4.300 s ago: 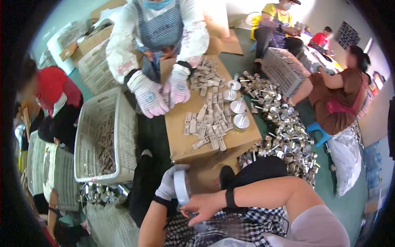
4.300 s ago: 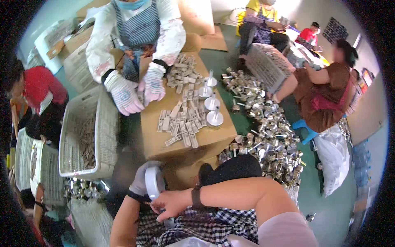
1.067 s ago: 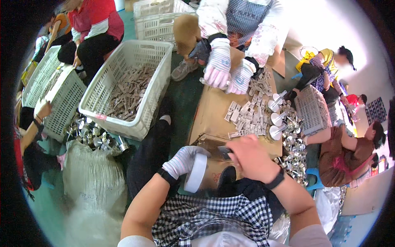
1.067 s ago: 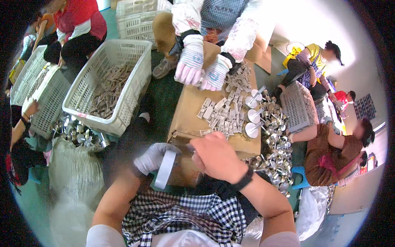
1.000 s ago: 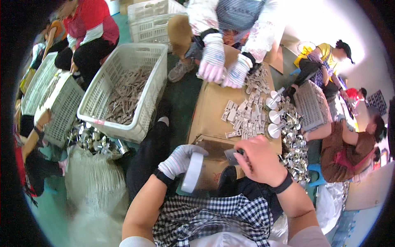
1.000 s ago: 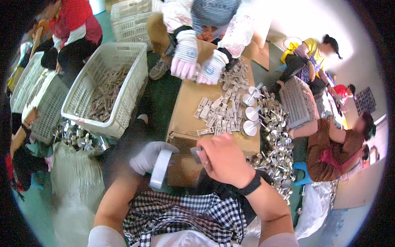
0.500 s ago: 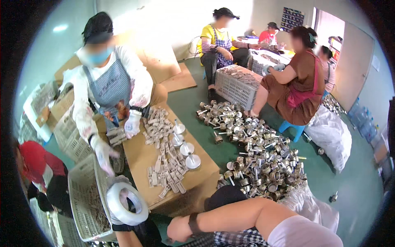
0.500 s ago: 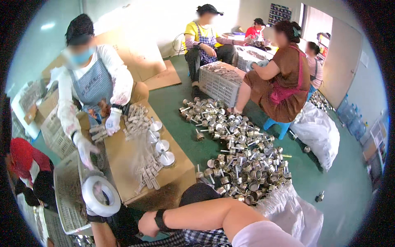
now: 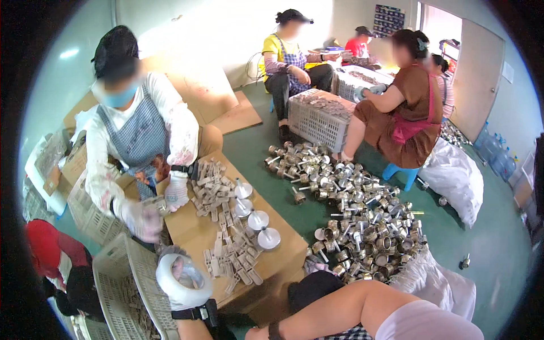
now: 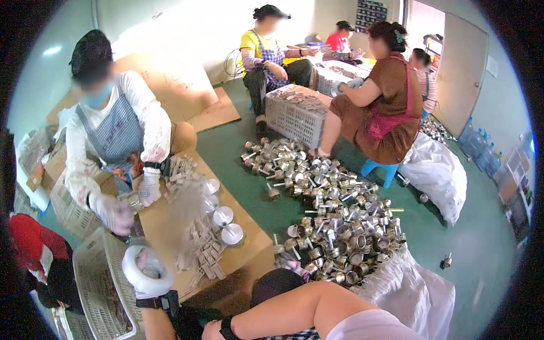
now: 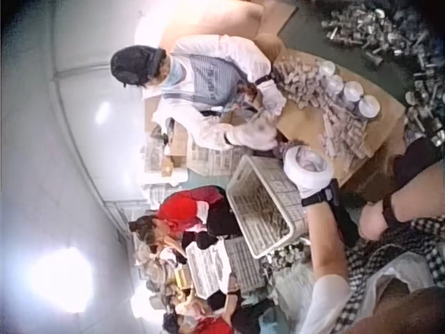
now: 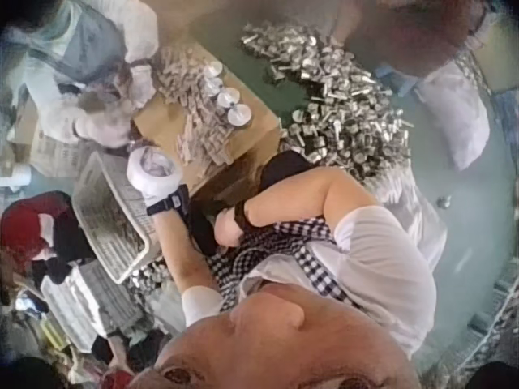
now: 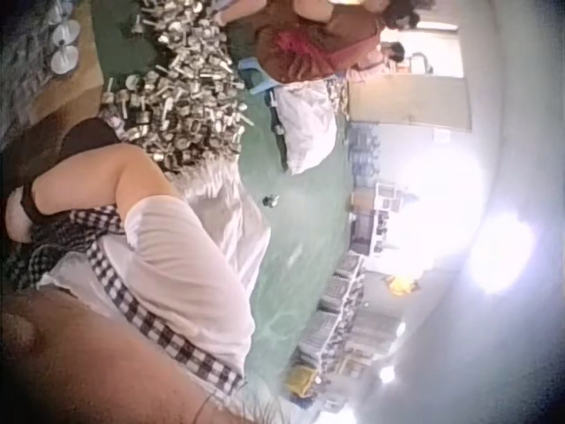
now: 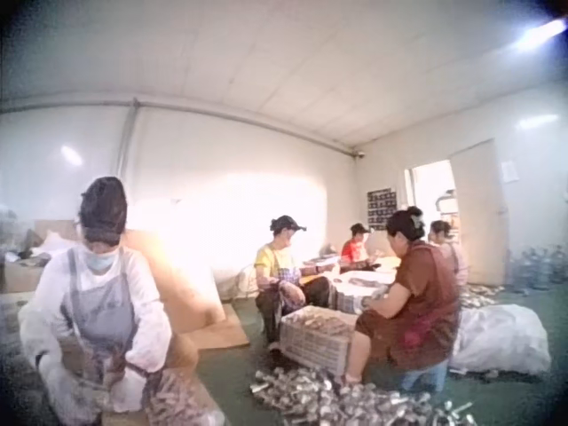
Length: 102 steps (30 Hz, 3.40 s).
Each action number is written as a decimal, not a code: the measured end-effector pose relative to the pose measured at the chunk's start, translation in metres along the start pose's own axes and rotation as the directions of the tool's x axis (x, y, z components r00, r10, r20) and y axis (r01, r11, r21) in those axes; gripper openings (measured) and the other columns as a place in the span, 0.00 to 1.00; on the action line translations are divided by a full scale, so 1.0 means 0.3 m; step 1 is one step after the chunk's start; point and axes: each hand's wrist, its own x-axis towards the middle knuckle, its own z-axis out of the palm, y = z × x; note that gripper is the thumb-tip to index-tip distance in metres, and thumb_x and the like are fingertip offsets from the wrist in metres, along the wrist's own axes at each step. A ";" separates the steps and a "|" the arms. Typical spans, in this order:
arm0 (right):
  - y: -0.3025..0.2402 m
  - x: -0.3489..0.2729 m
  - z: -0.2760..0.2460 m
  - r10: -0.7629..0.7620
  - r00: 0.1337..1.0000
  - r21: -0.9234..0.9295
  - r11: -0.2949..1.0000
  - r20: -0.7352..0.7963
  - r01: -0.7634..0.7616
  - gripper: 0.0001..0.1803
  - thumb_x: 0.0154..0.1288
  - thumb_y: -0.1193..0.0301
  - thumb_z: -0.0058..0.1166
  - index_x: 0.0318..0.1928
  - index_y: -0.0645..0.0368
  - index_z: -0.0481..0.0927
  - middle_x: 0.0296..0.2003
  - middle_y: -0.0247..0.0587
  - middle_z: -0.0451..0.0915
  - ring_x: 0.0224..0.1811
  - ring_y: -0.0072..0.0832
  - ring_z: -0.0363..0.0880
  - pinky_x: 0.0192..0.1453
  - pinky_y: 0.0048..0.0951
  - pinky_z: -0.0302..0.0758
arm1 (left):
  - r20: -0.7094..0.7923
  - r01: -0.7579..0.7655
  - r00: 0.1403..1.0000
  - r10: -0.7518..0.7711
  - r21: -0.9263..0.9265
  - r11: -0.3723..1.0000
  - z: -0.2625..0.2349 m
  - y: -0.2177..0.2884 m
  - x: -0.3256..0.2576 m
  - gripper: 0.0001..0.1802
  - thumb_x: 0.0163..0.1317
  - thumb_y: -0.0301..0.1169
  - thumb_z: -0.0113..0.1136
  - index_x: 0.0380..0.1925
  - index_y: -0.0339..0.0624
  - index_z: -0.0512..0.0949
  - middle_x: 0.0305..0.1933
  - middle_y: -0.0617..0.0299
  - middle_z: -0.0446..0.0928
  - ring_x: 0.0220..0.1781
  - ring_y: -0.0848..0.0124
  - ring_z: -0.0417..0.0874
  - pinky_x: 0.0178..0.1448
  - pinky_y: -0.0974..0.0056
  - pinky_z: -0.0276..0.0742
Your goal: The recorder and several other workers are sitting on the floor or low stools, assembling small metal hinges or brackets and placing them into baskets.
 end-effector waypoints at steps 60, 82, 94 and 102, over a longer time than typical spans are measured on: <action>0.082 -0.158 -0.033 -0.109 0.979 -0.078 0.992 -0.171 0.096 0.10 0.45 0.68 0.56 0.31 0.55 0.78 0.21 0.39 0.79 0.26 0.42 0.81 0.30 0.41 0.73 | -0.027 0.123 0.987 -0.155 -0.484 0.866 0.115 0.074 -0.012 0.10 0.58 0.19 0.53 0.39 0.25 0.76 0.38 0.46 0.75 0.30 0.68 0.74 0.31 0.67 0.75; 0.005 -0.105 -0.031 -0.087 0.984 -0.165 0.984 -0.158 0.061 0.11 0.54 0.70 0.54 0.34 0.60 0.86 0.34 0.49 0.83 0.35 0.46 0.81 0.30 0.51 0.73 | 0.085 0.058 0.994 -0.063 0.059 0.997 0.077 0.048 0.000 0.07 0.58 0.29 0.59 0.37 0.42 0.75 0.36 0.65 0.76 0.37 0.73 0.76 0.42 0.67 0.73; -0.009 -0.079 -0.041 -0.005 0.990 -0.118 0.993 -0.139 -0.011 0.12 0.55 0.69 0.54 0.37 0.59 0.86 0.36 0.47 0.84 0.38 0.45 0.82 0.32 0.52 0.75 | 0.062 -0.021 0.998 0.018 0.057 0.998 -0.025 -0.057 0.038 0.18 0.59 0.31 0.63 0.49 0.44 0.75 0.43 0.65 0.78 0.44 0.71 0.77 0.49 0.67 0.72; 0.000 -0.110 -0.026 -0.046 0.966 -0.159 0.987 -0.256 0.005 0.11 0.52 0.67 0.55 0.33 0.57 0.87 0.32 0.49 0.84 0.36 0.43 0.83 0.32 0.49 0.76 | 0.029 0.020 0.999 -0.020 -0.010 1.000 0.014 -0.015 0.029 0.20 0.56 0.32 0.65 0.49 0.42 0.75 0.43 0.64 0.76 0.44 0.71 0.76 0.50 0.66 0.72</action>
